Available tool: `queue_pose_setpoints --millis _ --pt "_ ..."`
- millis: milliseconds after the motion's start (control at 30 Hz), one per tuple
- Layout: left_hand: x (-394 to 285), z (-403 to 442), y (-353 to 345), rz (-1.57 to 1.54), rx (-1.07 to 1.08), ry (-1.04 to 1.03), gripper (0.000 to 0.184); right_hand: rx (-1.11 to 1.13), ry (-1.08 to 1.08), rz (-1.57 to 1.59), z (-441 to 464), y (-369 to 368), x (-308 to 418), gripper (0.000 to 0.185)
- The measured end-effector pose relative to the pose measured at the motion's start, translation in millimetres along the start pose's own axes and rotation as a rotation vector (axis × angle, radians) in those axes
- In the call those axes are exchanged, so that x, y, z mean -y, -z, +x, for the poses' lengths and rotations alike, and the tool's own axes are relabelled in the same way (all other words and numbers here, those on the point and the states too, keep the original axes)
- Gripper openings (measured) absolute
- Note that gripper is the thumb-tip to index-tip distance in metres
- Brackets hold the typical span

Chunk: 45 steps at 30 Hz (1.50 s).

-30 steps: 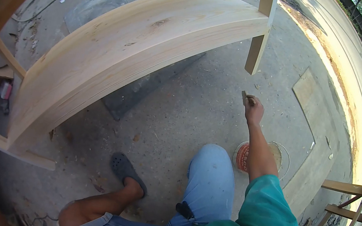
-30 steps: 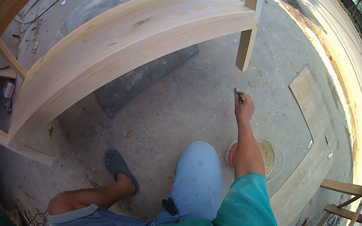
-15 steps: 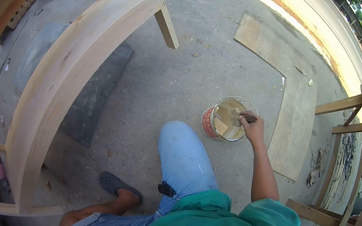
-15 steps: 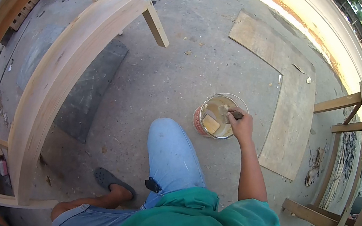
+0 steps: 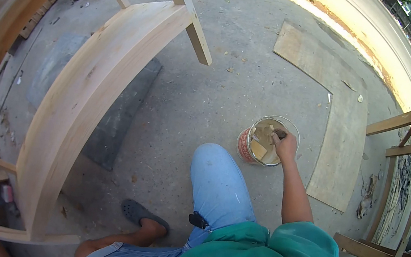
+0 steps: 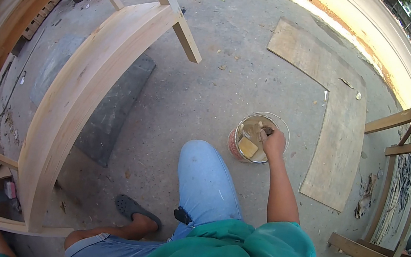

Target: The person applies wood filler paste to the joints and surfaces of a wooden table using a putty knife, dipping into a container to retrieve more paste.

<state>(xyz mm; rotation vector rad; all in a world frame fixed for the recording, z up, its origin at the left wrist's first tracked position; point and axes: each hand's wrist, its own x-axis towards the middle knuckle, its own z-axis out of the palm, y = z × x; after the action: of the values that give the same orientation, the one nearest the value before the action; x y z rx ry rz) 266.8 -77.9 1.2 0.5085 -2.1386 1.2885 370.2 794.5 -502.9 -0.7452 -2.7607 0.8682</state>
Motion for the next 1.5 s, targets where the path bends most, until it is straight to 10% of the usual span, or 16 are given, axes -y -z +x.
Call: queue_pose_setpoints --millis 133,300,567,733,833,967,1100,1500 --pt "0.7 6.1 -20.3 -0.079 -0.004 0.082 0.048 0.161 0.002 -0.156 -12.1 -10.4 -10.9 0.021" --pt "5.9 7.0 -17.3 -0.448 0.183 0.404 0.081 0.255 0.045 -0.13 -7.1 -35.1 -27.9 0.022" --pt "-10.4 2.0 14.5 -0.672 0.277 0.522 0.091 -0.032 0.075 0.055 -14.5 -13.8 -11.4 0.016" --pt "-22.8 -3.2 43.2 -0.708 0.282 0.53 0.091 -0.25 -0.295 0.833 -2.0 21.5 -41.8 0.012" --pt "-15.7 0.2 32.2 -0.649 0.277 0.532 0.091 -0.065 -0.225 1.609 19.3 19.3 60.9 0.016" --pt "-20.5 -5.9 49.5 -0.653 0.277 0.497 0.09 0.323 -0.006 1.832 56.0 -48.0 199.6 0.022" --pt "-28.6 -10.8 68.7 -0.671 0.257 0.511 0.088 0.476 0.151 1.669 86.9 -106.0 300.6 0.028" --pt "-37.0 -17.1 85.7 -0.691 0.215 0.525 0.084 -0.431 0.711 0.921 130.5 -108.9 347.0 0.017"
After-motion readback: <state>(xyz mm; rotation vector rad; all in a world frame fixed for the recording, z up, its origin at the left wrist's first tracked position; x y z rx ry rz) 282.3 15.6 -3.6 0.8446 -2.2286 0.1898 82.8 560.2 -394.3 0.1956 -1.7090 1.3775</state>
